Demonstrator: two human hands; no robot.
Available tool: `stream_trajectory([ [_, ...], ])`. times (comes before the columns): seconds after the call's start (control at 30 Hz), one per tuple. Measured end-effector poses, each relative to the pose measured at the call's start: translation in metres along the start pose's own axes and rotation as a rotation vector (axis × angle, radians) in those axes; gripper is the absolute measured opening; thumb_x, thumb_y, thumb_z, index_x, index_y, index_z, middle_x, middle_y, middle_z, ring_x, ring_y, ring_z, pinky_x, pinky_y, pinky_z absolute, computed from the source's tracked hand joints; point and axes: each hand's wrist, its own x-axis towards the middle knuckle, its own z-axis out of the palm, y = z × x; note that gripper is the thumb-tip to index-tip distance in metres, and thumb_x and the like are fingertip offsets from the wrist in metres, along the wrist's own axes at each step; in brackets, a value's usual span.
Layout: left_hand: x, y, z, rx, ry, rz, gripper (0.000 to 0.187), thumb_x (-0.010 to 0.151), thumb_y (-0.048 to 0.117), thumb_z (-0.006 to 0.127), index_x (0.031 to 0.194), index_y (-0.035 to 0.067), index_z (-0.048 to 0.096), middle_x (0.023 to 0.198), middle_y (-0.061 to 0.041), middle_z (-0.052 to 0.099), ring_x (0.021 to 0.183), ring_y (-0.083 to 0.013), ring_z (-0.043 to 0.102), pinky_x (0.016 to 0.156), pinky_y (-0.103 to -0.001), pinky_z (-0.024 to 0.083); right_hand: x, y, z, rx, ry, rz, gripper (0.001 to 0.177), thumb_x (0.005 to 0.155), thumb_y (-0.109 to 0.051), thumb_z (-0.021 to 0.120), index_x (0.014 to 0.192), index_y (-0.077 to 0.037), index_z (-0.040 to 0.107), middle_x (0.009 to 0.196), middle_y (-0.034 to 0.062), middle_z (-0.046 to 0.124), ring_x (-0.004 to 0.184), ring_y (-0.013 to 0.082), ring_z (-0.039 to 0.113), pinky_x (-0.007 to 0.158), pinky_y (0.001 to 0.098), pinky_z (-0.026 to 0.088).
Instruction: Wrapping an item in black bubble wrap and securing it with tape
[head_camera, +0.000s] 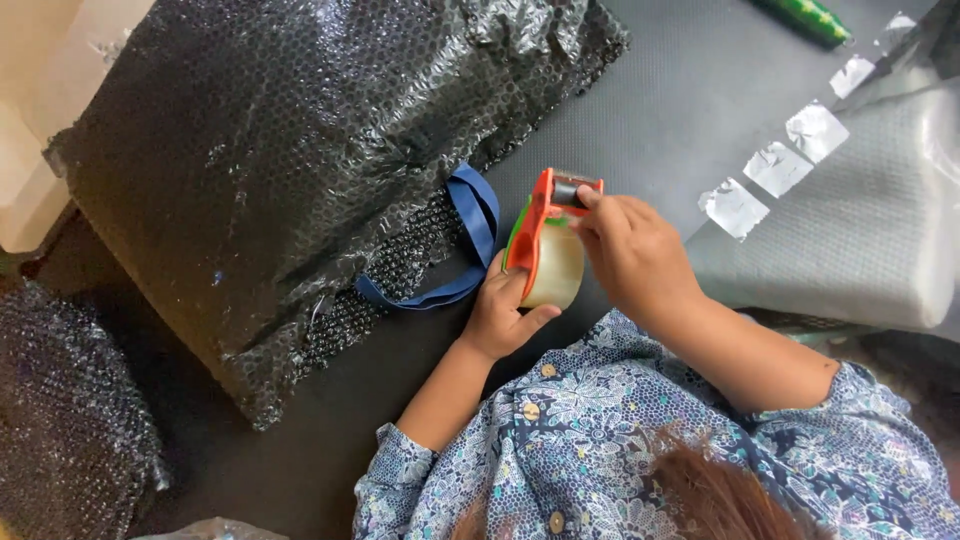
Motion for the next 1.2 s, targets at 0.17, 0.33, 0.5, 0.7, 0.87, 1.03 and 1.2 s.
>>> stream_trajectory([
  [0.17, 0.009, 0.012, -0.006, -0.024, 0.009, -0.016, 0.048, 0.077, 0.048, 0.086, 0.095, 0.005, 0.072, 0.088, -0.010, 0.076, 0.086, -0.0287, 0.074, 0.113, -0.053, 0.037, 0.014, -0.012, -0.024, 0.319, -0.048, 0.164, 0.027, 0.083, 0.004, 0.085, 0.089, -0.006, 0.061, 0.091, 0.0087, 0.073, 0.080, 0.0317, 0.071, 0.070, 0.0389, 0.057],
  [0.33, 0.011, 0.013, -0.005, -0.068, 0.004, -0.024, 0.049, 0.069, 0.046, 0.090, 0.094, 0.007, 0.074, 0.089, -0.009, 0.077, 0.086, -0.0275, 0.074, 0.112, -0.051, 0.039, 0.015, -0.007, -0.039, 0.546, -0.105, 0.281, 0.026, 0.078, 0.008, 0.085, 0.082, -0.006, 0.063, 0.079, 0.0076, 0.072, 0.071, 0.0274, 0.069, 0.064, 0.0325, 0.055],
  [0.5, 0.009, 0.023, -0.002, -0.096, -0.031, -0.022, 0.044, 0.079, 0.046, 0.082, 0.092, 0.006, 0.072, 0.091, -0.010, 0.076, 0.087, -0.0275, 0.075, 0.099, -0.046, 0.047, 0.026, -0.013, -0.073, 0.637, -0.173, 0.394, 0.019, 0.075, 0.008, 0.086, 0.075, -0.001, 0.069, 0.072, 0.0124, 0.072, 0.061, 0.0228, 0.066, 0.060, 0.0316, 0.054],
  [0.7, 0.014, 0.027, -0.014, -0.111, -0.092, -0.006, 0.042, 0.090, 0.046, 0.072, 0.089, 0.004, 0.071, 0.094, -0.011, 0.076, 0.089, -0.0274, 0.076, 0.083, -0.040, 0.057, 0.030, 0.003, -0.095, 0.694, -0.167, 0.348, 0.023, 0.083, -0.009, 0.085, 0.075, -0.006, 0.064, 0.077, 0.0068, 0.066, 0.069, 0.0120, 0.062, 0.065, 0.0230, 0.047],
  [0.87, 0.008, 0.019, -0.013, -0.049, -0.046, 0.010, 0.048, 0.091, 0.051, 0.069, 0.080, 0.005, 0.061, 0.077, -0.009, 0.066, 0.074, -0.0274, 0.069, 0.072, -0.040, 0.051, 0.029, 0.055, -0.084, 0.696, -0.133, 0.551, 0.031, 0.091, -0.004, 0.088, 0.080, -0.005, 0.059, 0.083, 0.0079, 0.067, 0.079, 0.0115, 0.064, 0.071, 0.0217, 0.050],
  [1.03, 0.011, 0.017, -0.008, -0.068, -0.043, 0.021, 0.048, 0.091, 0.051, 0.069, 0.077, 0.005, 0.061, 0.073, -0.008, 0.063, 0.070, -0.0268, 0.066, 0.070, -0.039, 0.050, 0.010, 0.111, -0.016, 0.967, -0.092, 0.748, 0.034, 0.079, 0.003, 0.092, 0.079, 0.003, 0.058, 0.073, 0.0146, 0.064, 0.063, 0.0138, 0.061, 0.059, 0.0251, 0.051],
  [1.2, 0.004, 0.013, -0.007, -0.095, -0.033, 0.013, 0.045, 0.088, 0.049, 0.074, 0.073, 0.008, 0.062, 0.070, -0.007, 0.062, 0.066, -0.0280, 0.065, 0.071, -0.038, 0.050, 0.001, 0.125, 0.013, 1.013, -0.169, 0.850, 0.034, 0.081, 0.000, 0.089, 0.077, 0.001, 0.055, 0.067, 0.0120, 0.060, 0.059, 0.0106, 0.054, 0.057, 0.0261, 0.047],
])
